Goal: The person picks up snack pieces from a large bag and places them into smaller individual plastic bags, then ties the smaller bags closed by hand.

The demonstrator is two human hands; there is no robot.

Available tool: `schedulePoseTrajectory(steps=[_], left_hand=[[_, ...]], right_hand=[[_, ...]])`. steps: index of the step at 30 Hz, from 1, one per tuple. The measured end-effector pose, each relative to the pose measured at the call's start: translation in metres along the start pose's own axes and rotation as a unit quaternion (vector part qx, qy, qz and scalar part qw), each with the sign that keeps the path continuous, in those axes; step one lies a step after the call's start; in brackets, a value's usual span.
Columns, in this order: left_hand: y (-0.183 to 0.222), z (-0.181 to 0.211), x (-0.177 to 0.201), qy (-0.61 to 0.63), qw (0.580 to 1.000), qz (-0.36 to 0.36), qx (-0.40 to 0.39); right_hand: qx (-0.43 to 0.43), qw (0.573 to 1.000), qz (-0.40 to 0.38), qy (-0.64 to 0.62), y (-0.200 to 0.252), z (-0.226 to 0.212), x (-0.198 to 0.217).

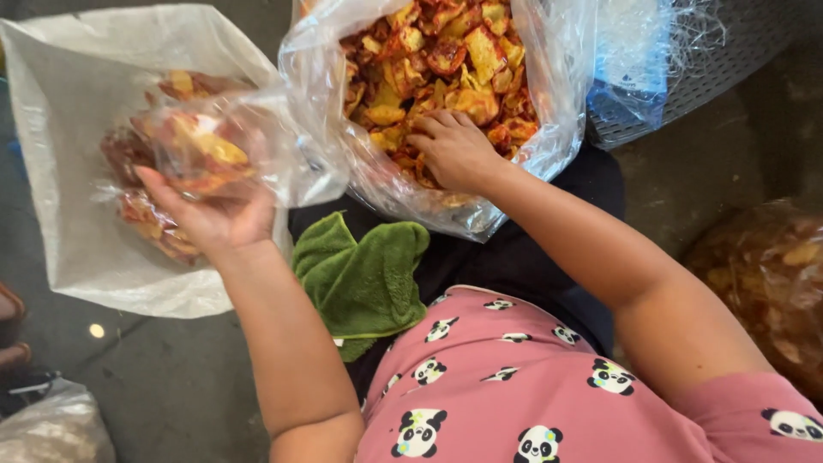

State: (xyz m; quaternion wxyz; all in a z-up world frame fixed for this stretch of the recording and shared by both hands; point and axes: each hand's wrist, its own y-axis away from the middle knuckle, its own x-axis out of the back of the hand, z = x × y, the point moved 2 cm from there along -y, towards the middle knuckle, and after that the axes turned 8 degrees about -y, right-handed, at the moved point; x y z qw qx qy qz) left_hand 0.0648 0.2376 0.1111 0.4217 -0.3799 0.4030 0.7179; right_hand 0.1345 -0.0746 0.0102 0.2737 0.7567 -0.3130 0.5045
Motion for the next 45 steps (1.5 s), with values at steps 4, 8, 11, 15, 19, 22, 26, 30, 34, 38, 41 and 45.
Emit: schedulePoseTrajectory(steps=[4,8,11,15,19,22,26,30,34,38,41,45], left_hand=[[0.017,-0.013,-0.027,-0.034,0.997,0.074,-0.006],[0.006,-0.018,-0.009,-0.035,0.997,0.064,0.007],[0.005,-0.021,-0.009,-0.045,0.996,0.073,0.018],[0.002,-0.025,-0.016,-0.024,0.996,0.06,0.069],[0.003,-0.034,-0.014,0.078,0.983,-0.096,0.136],[0.0,-0.037,-0.011,0.09,0.972,-0.165,0.142],[-0.005,-0.041,-0.012,0.074,0.973,-0.18,0.124],[-0.007,-0.049,-0.022,0.051,0.98,-0.157,0.108],[-0.005,-0.055,-0.026,0.061,0.973,-0.195,0.105],[-0.007,-0.058,-0.026,0.04,0.985,-0.15,0.08],[-0.005,-0.063,-0.026,0.071,0.979,-0.154,0.11],[-0.014,-0.081,-0.018,0.106,0.982,-0.12,0.098]], right_hand=[[0.045,0.976,0.192,0.094,-0.047,0.024,-0.036],[-0.033,0.989,0.096,0.105,-0.058,-0.007,-0.001],[-0.064,0.986,0.021,0.153,-0.061,-0.017,0.008],[0.053,0.99,0.129,-0.018,-0.073,0.036,0.014],[-0.155,0.979,0.13,-0.001,-0.039,0.075,0.09],[-0.174,0.982,0.067,0.015,-0.025,0.098,0.094],[-0.286,0.952,-0.003,0.105,-0.025,0.099,0.108],[-0.201,0.959,0.006,0.202,-0.044,0.081,0.104],[-0.131,0.979,-0.018,0.157,-0.065,0.101,0.074],[-0.035,0.984,0.098,0.142,-0.062,0.115,0.075],[-0.128,0.965,0.172,-0.15,-0.033,0.074,0.116],[-0.016,0.867,0.241,-0.436,0.042,-0.004,0.187]])
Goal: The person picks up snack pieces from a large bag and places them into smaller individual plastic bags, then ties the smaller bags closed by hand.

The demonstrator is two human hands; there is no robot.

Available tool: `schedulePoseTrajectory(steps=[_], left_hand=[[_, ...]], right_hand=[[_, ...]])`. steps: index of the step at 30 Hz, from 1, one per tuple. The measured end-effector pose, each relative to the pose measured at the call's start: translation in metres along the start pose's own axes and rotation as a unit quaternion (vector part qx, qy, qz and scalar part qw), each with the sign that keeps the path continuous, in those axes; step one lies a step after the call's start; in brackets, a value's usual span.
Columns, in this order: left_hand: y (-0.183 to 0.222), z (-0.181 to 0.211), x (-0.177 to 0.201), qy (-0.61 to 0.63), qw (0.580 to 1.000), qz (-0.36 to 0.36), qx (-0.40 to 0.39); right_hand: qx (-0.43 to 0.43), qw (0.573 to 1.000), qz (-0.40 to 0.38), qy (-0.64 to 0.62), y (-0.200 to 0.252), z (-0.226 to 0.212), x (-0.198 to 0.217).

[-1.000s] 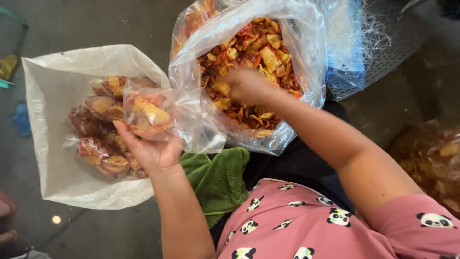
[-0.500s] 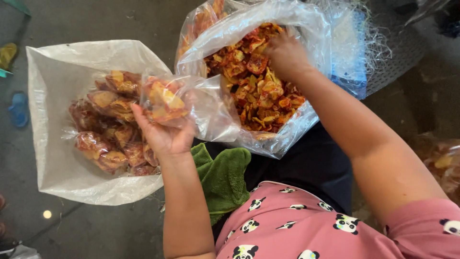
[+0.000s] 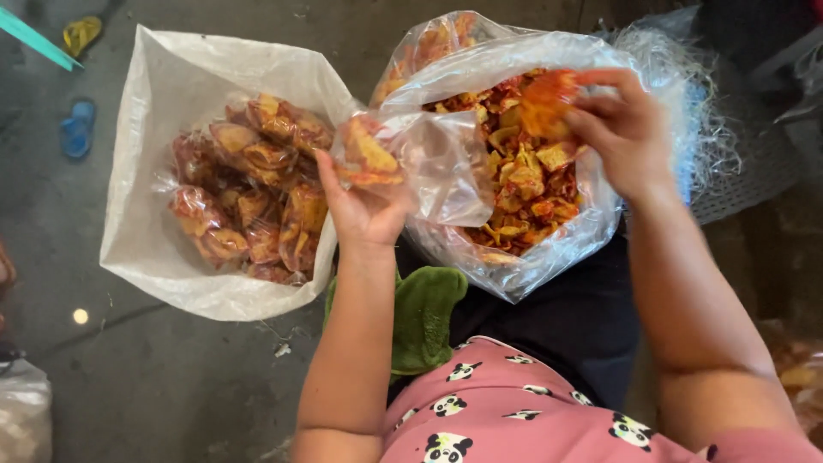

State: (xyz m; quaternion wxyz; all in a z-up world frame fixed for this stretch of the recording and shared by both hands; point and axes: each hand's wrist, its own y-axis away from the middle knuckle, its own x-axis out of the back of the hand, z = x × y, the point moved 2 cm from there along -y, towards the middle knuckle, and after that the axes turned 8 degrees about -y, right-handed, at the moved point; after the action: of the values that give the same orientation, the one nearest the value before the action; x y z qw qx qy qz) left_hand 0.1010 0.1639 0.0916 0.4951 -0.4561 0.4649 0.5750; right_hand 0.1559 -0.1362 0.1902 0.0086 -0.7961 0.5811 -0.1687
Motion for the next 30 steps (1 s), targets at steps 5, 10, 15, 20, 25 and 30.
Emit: schedulePoseTrajectory(steps=[5,10,15,20,25,30], left_hand=[[-0.003,-0.026,-0.018,0.003,0.997,-0.073,0.011],[0.006,-0.041,-0.039,0.016,0.995,-0.094,0.032],[0.016,-0.064,-0.056,0.086,0.992,-0.083,0.029],[0.016,-0.083,-0.07,0.121,0.985,-0.121,0.028],[0.007,-0.093,-0.063,0.13,0.991,0.005,0.037],[0.006,-0.106,-0.074,0.119,0.989,0.065,0.06]], right_hand=[[-0.005,0.991,0.018,-0.129,0.069,-0.083,0.013],[0.033,0.986,0.002,-0.162,0.099,-0.086,0.014],[0.029,0.99,0.034,-0.131,0.126,-0.106,-0.012],[-0.019,0.954,0.036,-0.296,0.143,-0.089,-0.012],[0.02,0.854,0.157,-0.496,0.178,-0.059,0.022],[0.149,0.924,0.326,-0.131,0.193,-0.063,0.028]])
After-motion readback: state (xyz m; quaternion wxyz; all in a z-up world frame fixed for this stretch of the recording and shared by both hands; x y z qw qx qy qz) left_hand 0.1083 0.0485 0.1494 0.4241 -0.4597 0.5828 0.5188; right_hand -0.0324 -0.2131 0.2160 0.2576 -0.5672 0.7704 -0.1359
